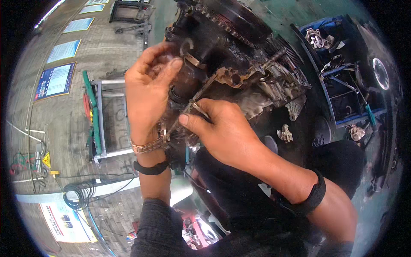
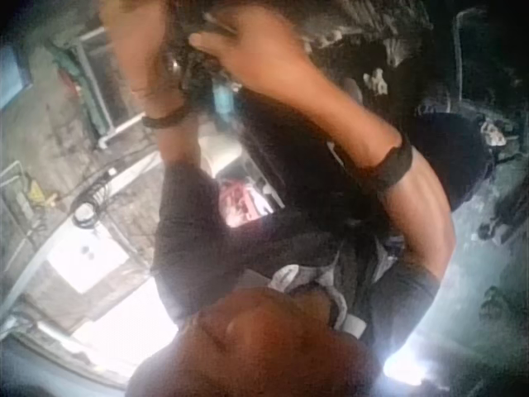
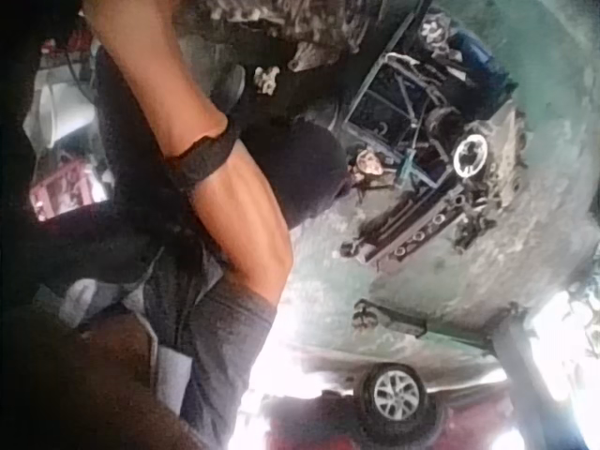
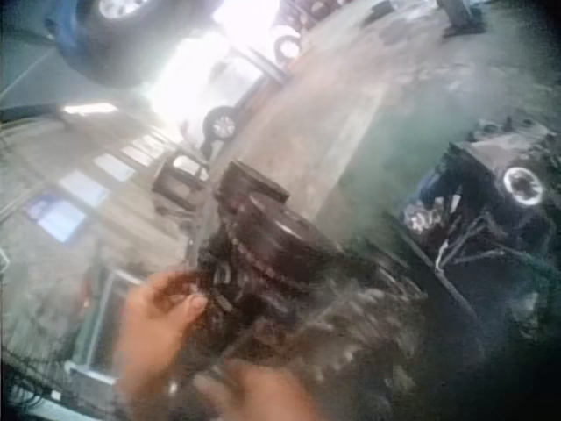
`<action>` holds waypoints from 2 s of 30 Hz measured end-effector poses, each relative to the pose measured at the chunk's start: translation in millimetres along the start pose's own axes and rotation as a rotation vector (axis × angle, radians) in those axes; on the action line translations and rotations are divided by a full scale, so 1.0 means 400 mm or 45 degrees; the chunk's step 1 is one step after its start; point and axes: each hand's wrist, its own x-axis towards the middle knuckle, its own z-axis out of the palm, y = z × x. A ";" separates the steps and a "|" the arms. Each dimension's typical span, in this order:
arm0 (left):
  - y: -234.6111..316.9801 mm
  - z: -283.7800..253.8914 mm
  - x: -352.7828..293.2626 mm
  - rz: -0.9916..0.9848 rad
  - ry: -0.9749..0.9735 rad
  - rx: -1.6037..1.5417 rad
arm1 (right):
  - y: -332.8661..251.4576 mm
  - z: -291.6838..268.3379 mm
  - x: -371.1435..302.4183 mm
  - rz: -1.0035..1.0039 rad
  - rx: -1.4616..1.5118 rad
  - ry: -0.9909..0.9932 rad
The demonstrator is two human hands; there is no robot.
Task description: The person works on an engine block by hand and with a wrench. They loosen and remove bolts and a metal component from the assembly, then hold the detached pieces to the camera.
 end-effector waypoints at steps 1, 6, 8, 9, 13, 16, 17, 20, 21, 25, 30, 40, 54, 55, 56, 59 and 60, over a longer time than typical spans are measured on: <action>0.000 0.003 -0.002 0.003 0.032 -0.054 | 0.000 0.001 0.001 0.011 0.010 -0.002; 0.005 -0.012 0.000 0.036 -0.049 0.146 | -0.001 -0.004 0.003 0.050 0.011 -0.026; 0.000 -0.014 0.003 0.024 -0.051 0.135 | -0.002 -0.003 0.004 0.040 0.011 -0.019; -0.003 -0.014 0.004 0.027 -0.044 0.133 | -0.002 -0.002 0.004 0.034 0.010 -0.016; -0.005 -0.015 0.008 -0.029 -0.029 0.123 | -0.002 -0.004 0.006 0.052 0.019 -0.027; -0.006 -0.011 0.005 -0.043 -0.003 0.045 | -0.003 -0.003 0.004 0.044 0.011 -0.012; -0.006 -0.011 0.004 -0.037 -0.012 0.015 | -0.003 -0.004 0.004 0.042 0.017 -0.016; -0.005 -0.013 0.001 -0.008 -0.038 -0.041 | -0.002 -0.002 0.004 0.035 0.021 -0.016; -0.006 -0.015 -0.001 0.007 -0.048 -0.038 | -0.002 -0.001 0.003 0.031 0.015 -0.007; -0.004 -0.027 -0.003 0.016 -0.127 0.075 | -0.002 -0.001 0.002 0.055 0.003 -0.015; -0.009 -0.029 0.003 -0.013 -0.114 0.108 | -0.004 0.000 0.004 0.037 -0.010 -0.008; -0.012 -0.017 0.000 0.026 -0.067 -0.054 | -0.008 -0.004 0.005 0.068 0.006 -0.026; -0.015 -0.019 0.006 0.004 -0.078 0.069 | -0.002 0.000 0.003 0.048 0.013 -0.017; -0.015 -0.017 0.005 -0.009 -0.060 0.067 | -0.002 0.000 0.002 0.037 0.001 -0.014; -0.014 -0.016 0.003 0.029 -0.065 0.040 | -0.003 -0.001 0.002 0.050 0.007 -0.016; -0.014 -0.018 -0.006 0.056 -0.067 0.008 | -0.003 -0.001 0.002 0.048 0.012 -0.018; -0.015 -0.019 -0.006 0.066 -0.079 0.030 | -0.004 -0.001 0.002 0.042 0.011 -0.019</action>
